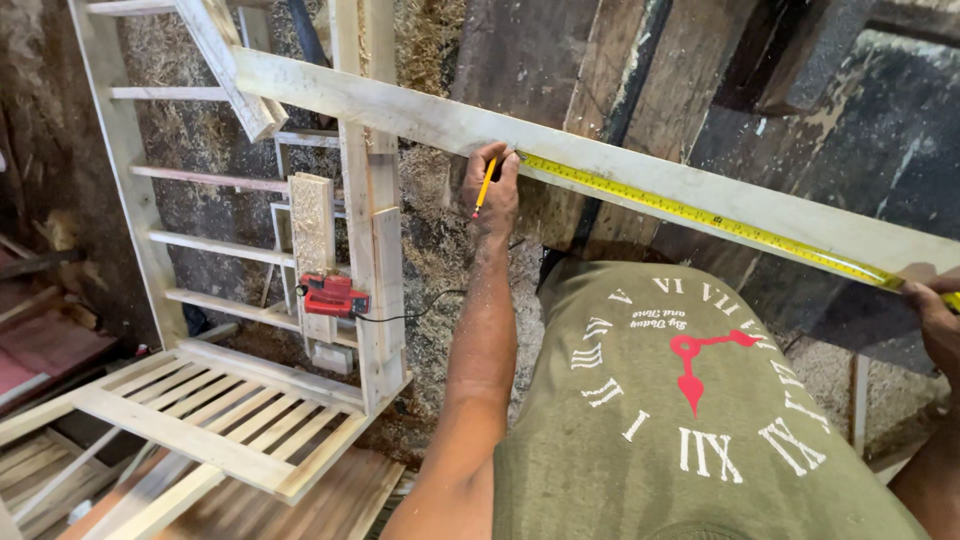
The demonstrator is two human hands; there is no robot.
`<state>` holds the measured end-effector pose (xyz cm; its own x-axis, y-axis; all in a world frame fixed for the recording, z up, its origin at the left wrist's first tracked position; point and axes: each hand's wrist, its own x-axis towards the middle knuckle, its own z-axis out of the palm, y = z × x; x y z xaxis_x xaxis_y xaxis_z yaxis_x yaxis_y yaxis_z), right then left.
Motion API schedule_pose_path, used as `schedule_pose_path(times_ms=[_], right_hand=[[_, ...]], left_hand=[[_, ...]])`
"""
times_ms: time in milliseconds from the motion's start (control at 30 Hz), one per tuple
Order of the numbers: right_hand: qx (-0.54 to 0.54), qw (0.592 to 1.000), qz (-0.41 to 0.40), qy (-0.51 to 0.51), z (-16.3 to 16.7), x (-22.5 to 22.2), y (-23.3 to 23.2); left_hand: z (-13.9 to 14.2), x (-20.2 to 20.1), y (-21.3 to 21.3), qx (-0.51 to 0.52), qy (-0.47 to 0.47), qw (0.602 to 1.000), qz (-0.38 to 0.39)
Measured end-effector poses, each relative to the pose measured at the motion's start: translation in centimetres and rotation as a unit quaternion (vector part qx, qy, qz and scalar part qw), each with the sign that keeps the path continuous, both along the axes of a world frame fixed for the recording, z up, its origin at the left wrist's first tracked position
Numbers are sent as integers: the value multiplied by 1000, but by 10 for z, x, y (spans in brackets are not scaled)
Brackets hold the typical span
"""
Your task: The person uses a tape measure to measure a long wooden plank laid across a workbench, then marks the plank with a pencil at the measured length. They reposition the tape measure along the plank and take repeated measurements, marking several points.
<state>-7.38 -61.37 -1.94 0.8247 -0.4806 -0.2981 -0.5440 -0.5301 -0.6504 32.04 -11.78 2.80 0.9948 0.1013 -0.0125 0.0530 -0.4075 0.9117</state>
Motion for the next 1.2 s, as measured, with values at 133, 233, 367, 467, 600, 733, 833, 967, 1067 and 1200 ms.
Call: schedule_pose_path(times_ms=[133,233,367,467,600,733,833,967,1067,1200], right_hand=[[-18,1000,-6,-15,7,5,3],[-46,998,12,-41,14,6,5],[-44,997,28,-62,23,5,8],[-63,994,46,-75,29,4,8],[-109,987,78,-88,34,-1,2],[22,999,18,-30,35,-3,-2],[46,995,5,-85,38,1,2],[-16,999,14,-47,49,9,9],[46,997,-51,-32,47,11,13],[142,986,-87,-10,39,0,11]], left_hand=[[-2,-2,1,5,-3,1000,2],[-2,-4,1,7,-21,1000,4],[-2,-12,1,16,-41,999,17],[0,-20,1,58,-48,996,44],[3,-35,9,-60,9,995,85],[7,-56,28,-61,36,993,91],[10,-68,39,-32,-4,996,89],[16,-75,51,22,-81,992,98],[27,-60,67,111,-115,978,133],[62,-9,107,166,-218,954,123]])
